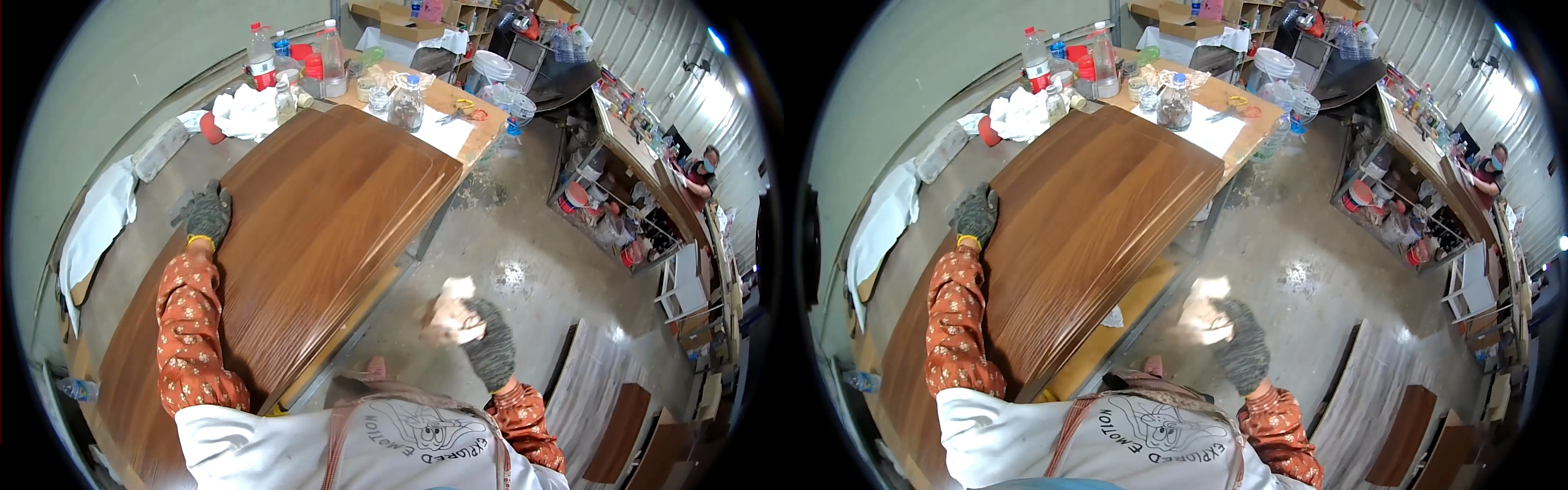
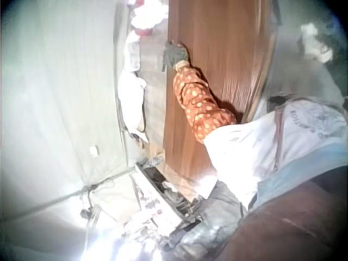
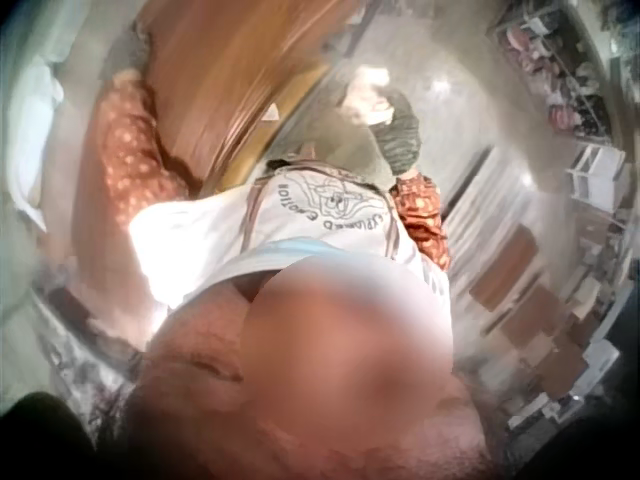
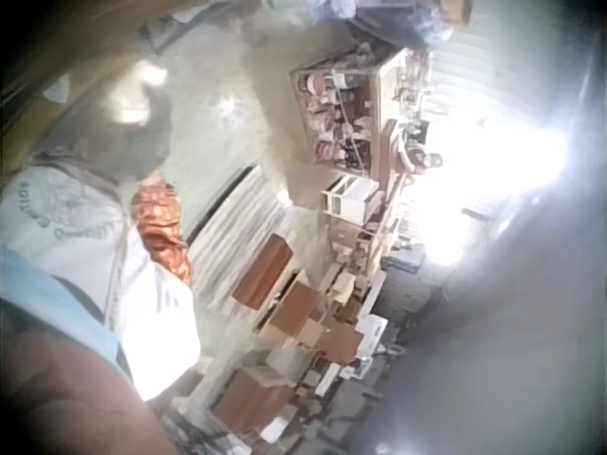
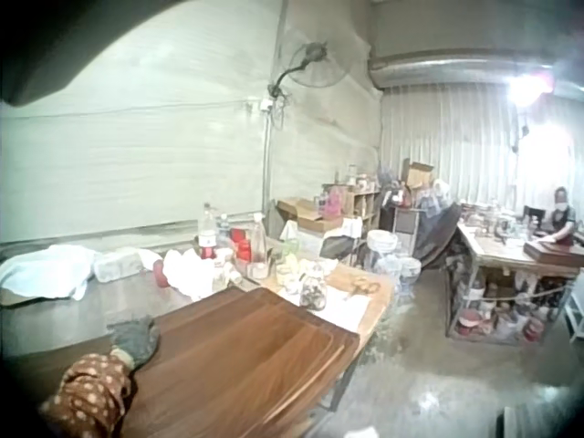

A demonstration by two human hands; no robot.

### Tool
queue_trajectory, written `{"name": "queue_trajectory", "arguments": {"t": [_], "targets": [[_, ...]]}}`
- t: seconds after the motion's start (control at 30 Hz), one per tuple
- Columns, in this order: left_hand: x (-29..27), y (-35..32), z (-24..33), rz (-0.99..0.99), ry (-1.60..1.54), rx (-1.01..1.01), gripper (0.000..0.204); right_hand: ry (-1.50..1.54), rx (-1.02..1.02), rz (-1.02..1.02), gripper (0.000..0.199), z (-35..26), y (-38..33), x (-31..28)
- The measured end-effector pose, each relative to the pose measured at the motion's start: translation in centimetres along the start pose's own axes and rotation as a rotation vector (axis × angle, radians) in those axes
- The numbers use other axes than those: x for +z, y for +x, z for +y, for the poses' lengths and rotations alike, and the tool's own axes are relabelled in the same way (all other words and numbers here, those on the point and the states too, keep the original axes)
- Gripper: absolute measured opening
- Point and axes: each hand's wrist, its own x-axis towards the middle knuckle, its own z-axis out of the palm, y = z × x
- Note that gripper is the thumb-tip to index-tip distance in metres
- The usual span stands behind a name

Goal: The person wipes a wooden panel with a cloth, applies liquid from a bottle, and uses a sanding block on the surface and edges.

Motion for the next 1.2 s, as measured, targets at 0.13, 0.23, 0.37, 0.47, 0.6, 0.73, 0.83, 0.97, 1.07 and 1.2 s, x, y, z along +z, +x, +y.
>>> {"name": "queue_trajectory", "arguments": {"t": [0.13,0.23,0.37,0.47,0.6,0.73,0.83,0.97,1.07,1.2], "targets": [[-0.4,0.9,3.9,0.047,0.049,-0.077,0.047,0.193,0.036,0.327,0.047,2.5,7.6,-2.8],[-1.0,0.4,4.6,-0.014,-0.034,-0.065,0.048,0.034,0.029,0.462,0.047,5.1,14.8,-4.0],[0.1,-0.4,4.3,0.104,0.03,-0.012,0.05,-0.204,-0.197,0.58,0.042,8.6,26.5,-3.1],[-1.0,-1.2,5.2,0.061,-0.06,-0.079,0.049,0.105,-0.309,0.38,0.041,10.0,35.4,-0.8],[-0.3,-2.3,6.2,0.039,0.08,-0.198,0.047,-0.425,-0.462,-0.178,0.058,12.1,43.4,3.1],[-0.9,-2.3,10.4,0.037,0.111,-0.235,0.046,-0.143,-0.516,-0.27,0.052,11.3,47.3,3.7],[-2.2,-3.4,14.2,0.038,0.113,-0.28,0.046,-0.057,-0.696,-0.309,0.042,10.5,49.3,6.7],[-3.4,-5.9,20.0,0.028,0.096,-0.232,0.048,0.232,-0.612,-0.525,0.035,7.5,50.6,12.6],[-5.1,-8.1,23.8,0.012,0.083,-0.266,0.05,0.149,-0.768,-0.391,0.034,5.0,53.3,16.6],[-6.6,-10.5,25.7,-0.025,0.023,-0.314,0.052,0.098,-0.768,-0.521,0.03,6.2,58.9,24.4]]}}
